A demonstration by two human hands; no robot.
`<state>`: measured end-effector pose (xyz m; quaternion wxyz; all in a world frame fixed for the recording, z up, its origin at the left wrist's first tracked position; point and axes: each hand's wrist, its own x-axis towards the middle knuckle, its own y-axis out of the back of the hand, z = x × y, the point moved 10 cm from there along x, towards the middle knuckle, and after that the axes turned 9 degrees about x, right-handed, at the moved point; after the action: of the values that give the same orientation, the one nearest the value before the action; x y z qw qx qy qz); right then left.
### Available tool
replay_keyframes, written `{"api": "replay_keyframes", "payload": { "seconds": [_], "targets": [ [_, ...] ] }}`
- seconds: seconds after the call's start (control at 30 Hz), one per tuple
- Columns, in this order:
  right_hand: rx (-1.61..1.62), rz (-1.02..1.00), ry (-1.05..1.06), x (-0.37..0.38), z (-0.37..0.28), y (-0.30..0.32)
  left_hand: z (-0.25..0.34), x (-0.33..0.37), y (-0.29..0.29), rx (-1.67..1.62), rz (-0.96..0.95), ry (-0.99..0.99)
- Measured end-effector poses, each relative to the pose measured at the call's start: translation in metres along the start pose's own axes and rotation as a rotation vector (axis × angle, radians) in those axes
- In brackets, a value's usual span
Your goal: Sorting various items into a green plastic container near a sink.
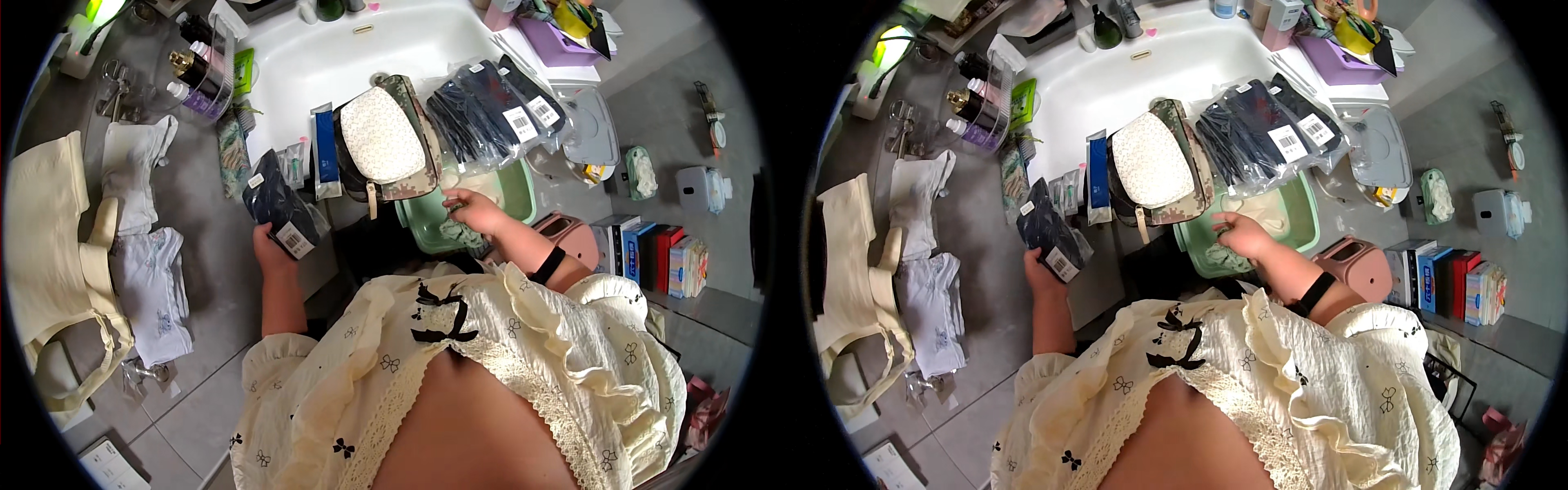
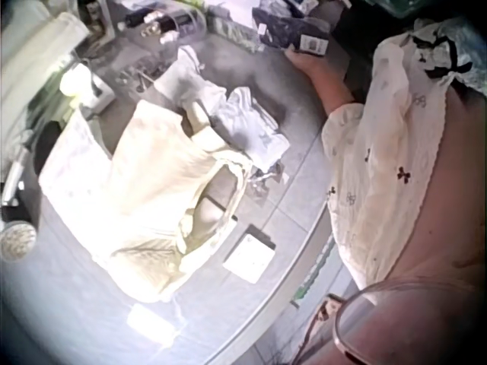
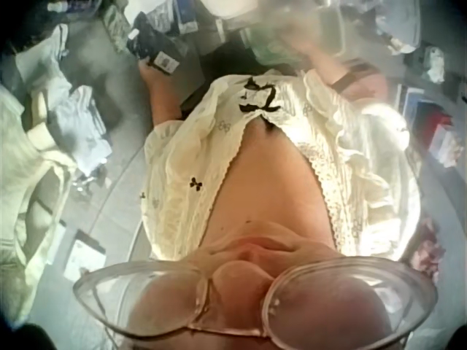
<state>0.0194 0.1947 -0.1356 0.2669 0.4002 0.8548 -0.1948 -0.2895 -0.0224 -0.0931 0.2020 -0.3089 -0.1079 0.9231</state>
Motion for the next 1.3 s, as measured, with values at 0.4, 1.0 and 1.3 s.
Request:
{"api": "replay_keyframes", "payload": {
  "seconds": [0.4,1.0,1.3],
  "targets": [
    [-0.032,0.018,-0.277,0.012,0.033,0.007,-0.025,0.002,-0.023,0.177,-0.112,0.14],
    [0.136,-0.004,-0.388,0.016,0.019,-0.029,-0.018,-0.012,-0.006,-0.069,0.003,0.081],
    [0.297,-0.022,-0.322,0.059,0.047,-0.033,-0.018,0.0,-0.025,-0.075,-0.262,0.11]
  ]
}}
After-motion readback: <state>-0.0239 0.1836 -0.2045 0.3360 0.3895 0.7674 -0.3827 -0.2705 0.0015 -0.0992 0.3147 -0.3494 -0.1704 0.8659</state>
